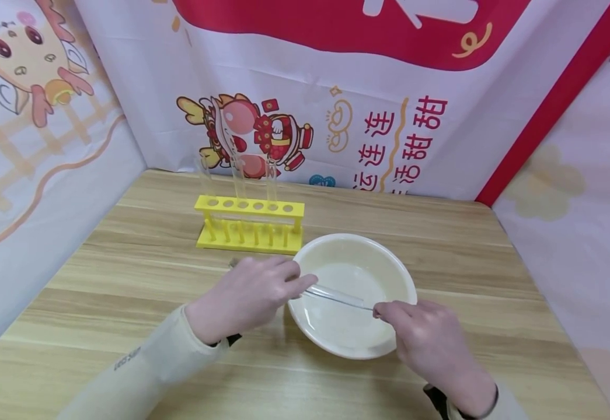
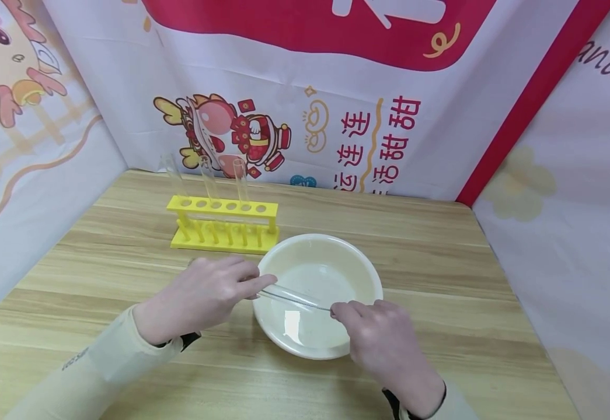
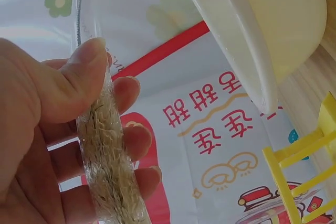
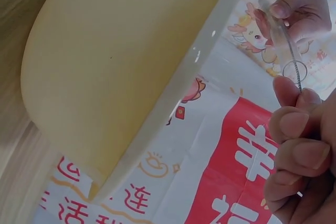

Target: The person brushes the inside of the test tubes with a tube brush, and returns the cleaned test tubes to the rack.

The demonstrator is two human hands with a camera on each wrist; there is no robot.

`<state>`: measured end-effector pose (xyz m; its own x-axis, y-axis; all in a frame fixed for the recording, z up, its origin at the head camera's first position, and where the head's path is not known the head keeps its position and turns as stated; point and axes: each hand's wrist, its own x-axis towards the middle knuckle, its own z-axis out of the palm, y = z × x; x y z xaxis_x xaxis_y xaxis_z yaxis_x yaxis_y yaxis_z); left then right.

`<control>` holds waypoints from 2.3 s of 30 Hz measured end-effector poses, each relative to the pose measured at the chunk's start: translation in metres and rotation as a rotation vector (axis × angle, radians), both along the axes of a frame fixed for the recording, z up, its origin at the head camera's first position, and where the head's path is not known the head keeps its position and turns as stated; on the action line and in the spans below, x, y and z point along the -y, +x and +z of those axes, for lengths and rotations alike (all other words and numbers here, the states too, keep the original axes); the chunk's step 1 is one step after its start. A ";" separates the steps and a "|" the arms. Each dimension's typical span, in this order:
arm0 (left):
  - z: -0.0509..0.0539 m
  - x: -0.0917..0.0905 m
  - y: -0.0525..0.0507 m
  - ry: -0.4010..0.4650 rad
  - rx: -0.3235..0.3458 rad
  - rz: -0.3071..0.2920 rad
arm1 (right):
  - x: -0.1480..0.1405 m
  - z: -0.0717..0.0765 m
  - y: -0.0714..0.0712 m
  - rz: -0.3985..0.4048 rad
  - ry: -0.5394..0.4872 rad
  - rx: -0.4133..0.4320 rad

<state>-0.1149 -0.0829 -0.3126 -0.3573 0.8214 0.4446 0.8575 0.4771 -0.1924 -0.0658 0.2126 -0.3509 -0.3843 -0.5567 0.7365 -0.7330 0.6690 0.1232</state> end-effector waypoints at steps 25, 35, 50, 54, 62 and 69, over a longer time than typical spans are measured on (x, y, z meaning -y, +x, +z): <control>0.013 0.010 0.000 -0.019 0.243 0.021 | -0.002 0.014 -0.021 0.041 -0.028 -0.540; 0.019 0.016 0.000 -0.054 0.308 0.060 | -0.007 0.009 -0.024 0.046 -0.052 -0.580; 0.018 0.031 -0.005 -0.039 0.241 0.071 | -0.019 0.009 -0.027 0.045 -0.079 -0.573; 0.017 0.034 -0.006 -0.034 0.214 0.075 | -0.022 0.009 -0.026 0.047 -0.087 -0.567; 0.015 0.038 -0.009 -0.023 0.186 0.081 | -0.032 0.005 -0.027 0.009 -0.063 -0.522; 0.012 0.039 -0.018 -0.044 0.245 0.114 | -0.040 0.000 -0.030 -0.008 -0.053 -0.505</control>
